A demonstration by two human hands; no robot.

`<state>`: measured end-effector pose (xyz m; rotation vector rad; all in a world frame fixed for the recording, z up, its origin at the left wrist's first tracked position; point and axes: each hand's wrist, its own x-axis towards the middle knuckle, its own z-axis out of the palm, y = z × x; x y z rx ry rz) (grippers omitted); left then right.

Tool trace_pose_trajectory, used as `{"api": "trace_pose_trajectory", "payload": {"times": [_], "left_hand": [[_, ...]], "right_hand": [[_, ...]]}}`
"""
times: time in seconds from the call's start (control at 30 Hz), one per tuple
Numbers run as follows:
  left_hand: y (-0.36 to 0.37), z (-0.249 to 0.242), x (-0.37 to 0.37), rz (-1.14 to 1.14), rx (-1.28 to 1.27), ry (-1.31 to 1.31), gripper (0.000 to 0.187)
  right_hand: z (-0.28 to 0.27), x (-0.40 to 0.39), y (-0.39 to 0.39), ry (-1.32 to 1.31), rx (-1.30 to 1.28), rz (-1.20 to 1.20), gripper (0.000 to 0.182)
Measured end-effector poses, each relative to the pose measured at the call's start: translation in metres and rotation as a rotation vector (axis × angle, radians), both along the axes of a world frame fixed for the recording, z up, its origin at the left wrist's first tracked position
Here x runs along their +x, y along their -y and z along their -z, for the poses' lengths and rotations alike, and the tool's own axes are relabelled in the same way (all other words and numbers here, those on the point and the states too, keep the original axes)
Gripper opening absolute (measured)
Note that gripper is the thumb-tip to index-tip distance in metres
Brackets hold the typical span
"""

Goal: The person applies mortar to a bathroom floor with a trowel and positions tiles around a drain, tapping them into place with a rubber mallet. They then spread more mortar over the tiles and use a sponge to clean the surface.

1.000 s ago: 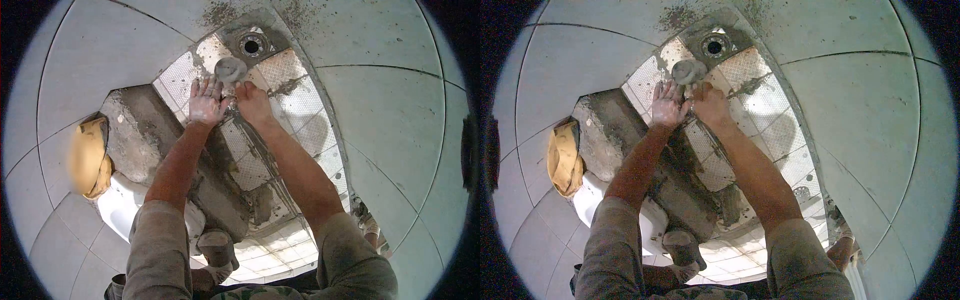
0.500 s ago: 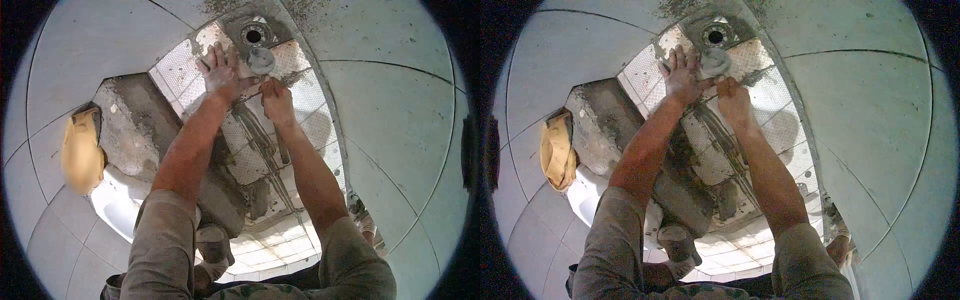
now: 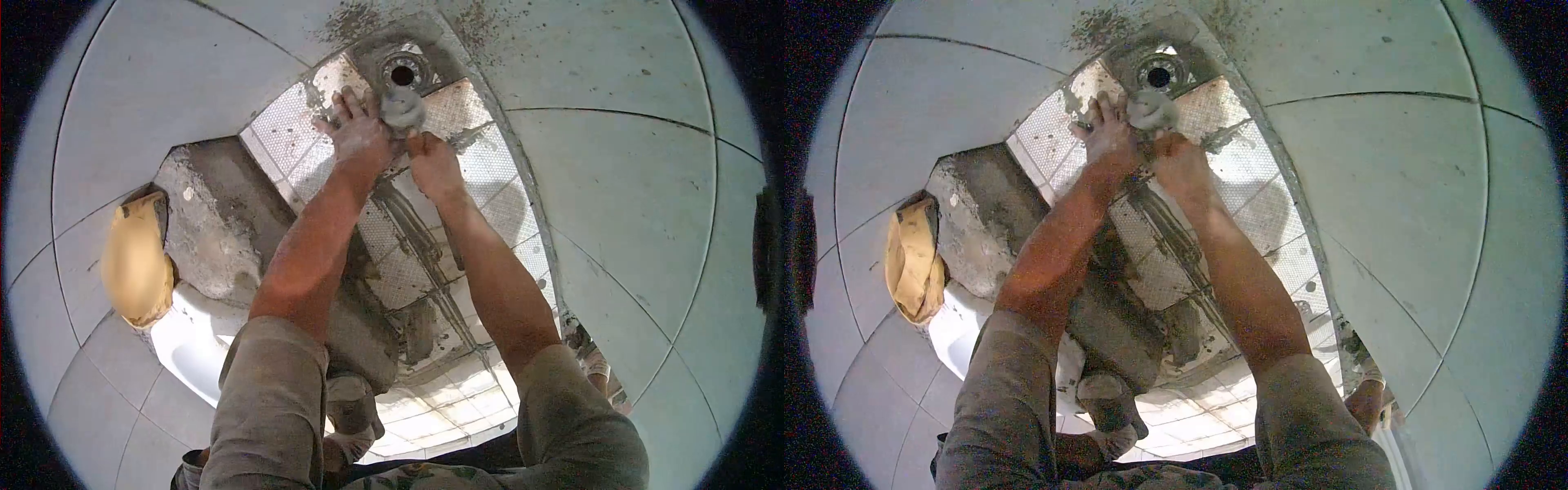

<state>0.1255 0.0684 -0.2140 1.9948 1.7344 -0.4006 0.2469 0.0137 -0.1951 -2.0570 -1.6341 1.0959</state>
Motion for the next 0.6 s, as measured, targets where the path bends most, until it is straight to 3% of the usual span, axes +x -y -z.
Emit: {"api": "trace_pose_trajectory", "payload": {"times": [0.07, 0.13, 0.2, 0.23, 0.3, 0.37, 0.47, 0.5, 0.53, 0.6], "left_hand": [[-0.003, 0.006, -0.001, -0.027, 0.029, 0.03, 0.105], [-0.001, 0.009, -0.002, 0.028, 0.047, -0.059, 0.086], [0.003, 0.002, -0.001, 0.055, 0.022, -0.089, 0.083], [0.0, -0.001, -0.001, 0.078, 0.012, -0.122, 0.08], [-0.001, 0.002, -0.001, 0.059, 0.048, -0.108, 0.079], [0.003, 0.009, -0.003, 0.044, 0.072, -0.09, 0.077], [-0.003, 0.012, -0.011, 0.089, 0.11, -0.099, 0.071], [-0.004, 0.012, -0.014, 0.118, 0.074, -0.122, 0.078], [-0.004, 0.012, -0.016, 0.146, 0.037, -0.146, 0.085], [-0.002, 0.013, -0.017, 0.164, 0.045, -0.173, 0.081]], "right_hand": [[-0.001, -0.005, -0.005, -0.004, -0.041, 0.088, 0.028], [0.013, -0.003, -0.002, -0.015, -0.098, 0.17, 0.027], [0.03, 0.0, -0.003, 0.028, -0.051, -0.101, 0.043], [0.032, 0.001, -0.003, 0.031, -0.045, -0.095, 0.043], [0.034, -0.002, 0.001, 0.179, 0.162, -0.147, 0.022], [0.093, -0.002, 0.011, 0.228, 0.227, -0.181, 0.023], [0.053, -0.002, 0.006, 0.306, 0.276, -0.237, 0.025], [0.032, -0.003, 0.006, 0.326, 0.244, -0.267, 0.025], [0.033, -0.003, 0.006, 0.327, 0.242, -0.266, 0.025], [0.034, -0.003, 0.008, 0.361, 0.273, -0.366, 0.023]]}}
